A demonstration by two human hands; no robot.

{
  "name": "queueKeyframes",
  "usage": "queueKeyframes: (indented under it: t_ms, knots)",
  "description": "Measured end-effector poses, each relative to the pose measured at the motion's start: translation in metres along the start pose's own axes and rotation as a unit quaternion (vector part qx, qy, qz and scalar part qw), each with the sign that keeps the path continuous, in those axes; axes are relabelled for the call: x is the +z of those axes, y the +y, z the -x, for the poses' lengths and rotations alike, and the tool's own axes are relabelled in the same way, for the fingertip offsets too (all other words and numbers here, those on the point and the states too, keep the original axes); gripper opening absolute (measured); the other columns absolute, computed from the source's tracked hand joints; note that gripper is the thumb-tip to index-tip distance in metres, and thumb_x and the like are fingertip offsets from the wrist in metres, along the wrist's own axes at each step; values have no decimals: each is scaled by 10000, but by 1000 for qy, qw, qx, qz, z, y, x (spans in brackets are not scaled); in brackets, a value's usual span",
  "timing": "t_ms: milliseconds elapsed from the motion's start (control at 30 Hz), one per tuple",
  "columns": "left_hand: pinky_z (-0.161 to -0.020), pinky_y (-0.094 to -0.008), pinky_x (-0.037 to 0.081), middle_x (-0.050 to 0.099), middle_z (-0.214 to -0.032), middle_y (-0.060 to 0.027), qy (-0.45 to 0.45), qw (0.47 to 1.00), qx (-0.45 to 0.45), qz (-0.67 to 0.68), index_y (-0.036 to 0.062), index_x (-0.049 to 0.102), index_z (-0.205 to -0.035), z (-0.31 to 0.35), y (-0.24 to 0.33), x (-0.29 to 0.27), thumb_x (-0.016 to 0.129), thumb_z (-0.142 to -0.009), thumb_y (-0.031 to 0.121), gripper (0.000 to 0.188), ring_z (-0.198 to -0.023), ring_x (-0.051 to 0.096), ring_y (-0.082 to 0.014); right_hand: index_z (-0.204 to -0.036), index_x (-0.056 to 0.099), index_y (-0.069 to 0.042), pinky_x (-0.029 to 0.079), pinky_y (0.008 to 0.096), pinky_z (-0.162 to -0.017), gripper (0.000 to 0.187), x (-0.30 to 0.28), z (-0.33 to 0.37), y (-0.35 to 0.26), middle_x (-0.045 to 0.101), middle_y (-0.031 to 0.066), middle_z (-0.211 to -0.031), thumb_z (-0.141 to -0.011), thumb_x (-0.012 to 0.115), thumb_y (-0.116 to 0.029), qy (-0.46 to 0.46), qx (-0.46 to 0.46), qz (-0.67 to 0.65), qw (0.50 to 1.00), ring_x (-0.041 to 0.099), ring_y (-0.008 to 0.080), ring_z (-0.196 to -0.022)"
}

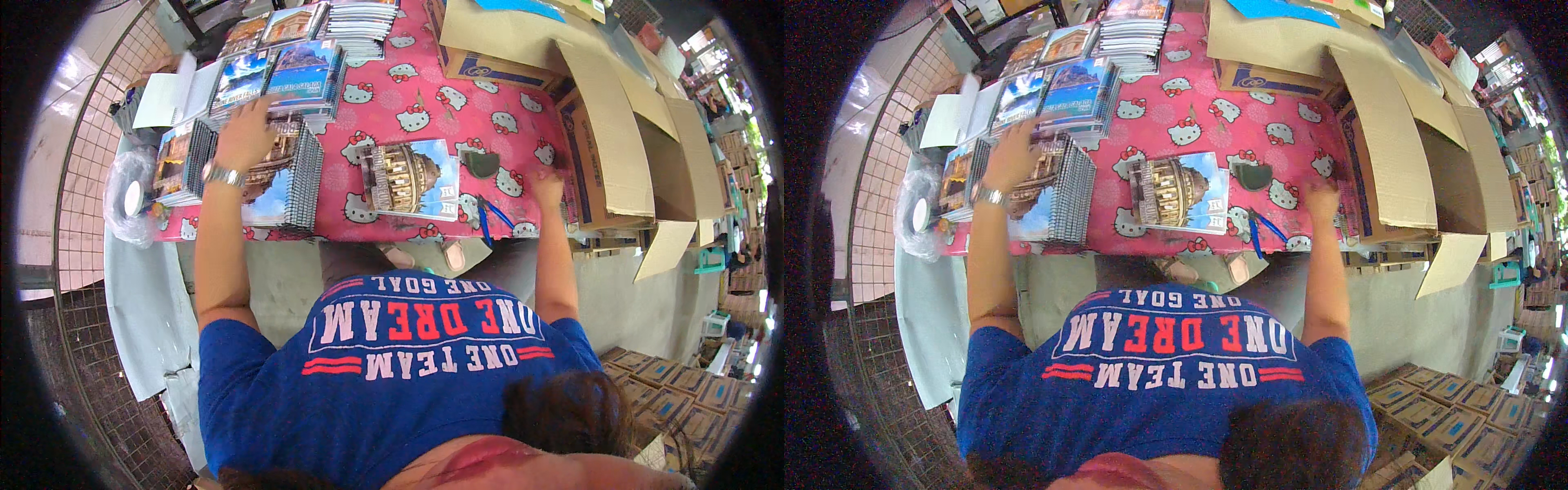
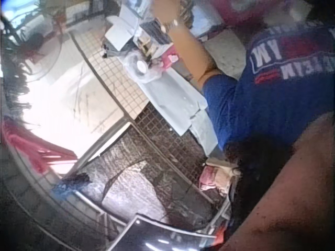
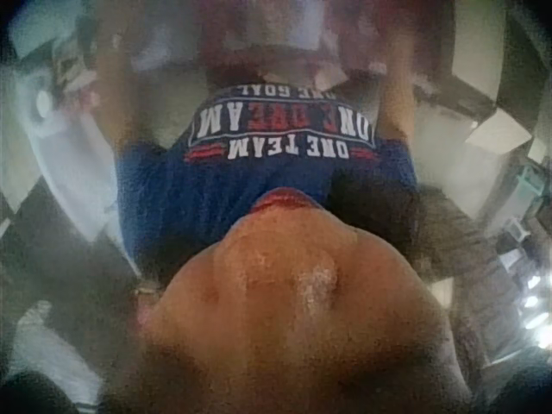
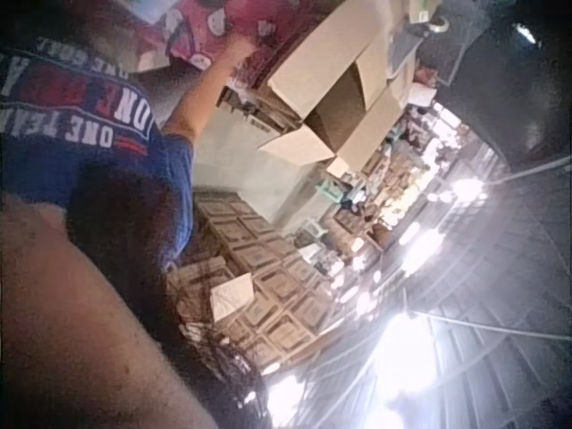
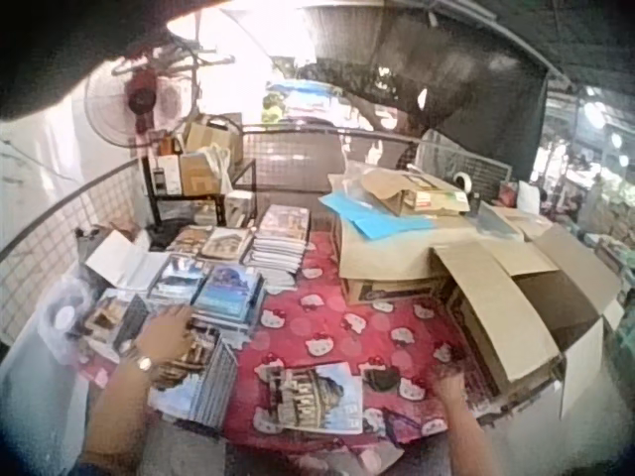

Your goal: The person places small paper booklets into plastic sleeves, uses a pen to mark the sleeves, and then stacks the packaged notebooks onto a shelf using a blue tool to secure the pile.

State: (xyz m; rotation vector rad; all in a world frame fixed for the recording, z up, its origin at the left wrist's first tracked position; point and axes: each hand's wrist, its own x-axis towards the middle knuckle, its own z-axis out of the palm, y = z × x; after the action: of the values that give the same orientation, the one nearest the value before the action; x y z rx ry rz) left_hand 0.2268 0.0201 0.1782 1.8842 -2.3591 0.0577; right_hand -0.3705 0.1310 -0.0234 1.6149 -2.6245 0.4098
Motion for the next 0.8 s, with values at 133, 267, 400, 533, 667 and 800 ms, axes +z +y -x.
queueKeyframes:
  t_ms: [133,267,400,533,667,800]
  knots:
    - [-1089,-549,323,459,-1422,-230,-34,992,-120,-2,272,390,-1456,51,-32,25,573,-896,479,624,-1410,266,-435,-1054,665,-50,537,451,-826,329,15,-8,49,653,217,-1052,-829,638,-288,121,53,182,974,665,406,-875]
    - [-1105,-514,311,411,-1459,-252,-9,978,-141,154,252,386,-1471,72,-72,45,568,-909,522,650,-1410,261,-454,-1047,651,-21,549,473,-803,305,22,-14,57,637,228,-1078,-838,617,-241,84,31,134,987,661,421,-859]
    - [-1100,-443,337,408,-1437,-292,6,959,-133,251,200,439,-1442,70,-72,42,617,-899,459,627,-1378,332,-436,-1055,659,-61,549,475,-768,238,16,-28,81,675,231,-968,-859,582,-171,119,-31,59,991,670,401,-856]
    - [-1100,-407,344,422,-1406,-310,0,978,-112,177,179,464,-1430,63,-74,38,662,-885,395,619,-1363,376,-394,-1084,668,-87,542,474,-768,257,-5,-27,69,688,219,-936,-872,529,-127,257,-134,23,957,671,399,-862]
    - [-1111,-416,326,384,-1438,-309,-57,968,-104,222,195,466,-1433,61,-83,25,658,-888,398,612,-1380,351,-387,-1085,672,-76,536,461,-782,253,-46,-10,40,696,188,-963,-891,526,-144,183,-51,-31,981,667,388,-889]
    - [-1117,-442,312,362,-1458,-310,-34,980,-111,161,207,476,-1428,53,-78,27,651,-889,403,599,-1397,324,-394,-1088,660,-48,547,442,-748,250,-65,4,36,698,189,-971,-915,570,-204,226,-57,-88,969,681,373,-843]
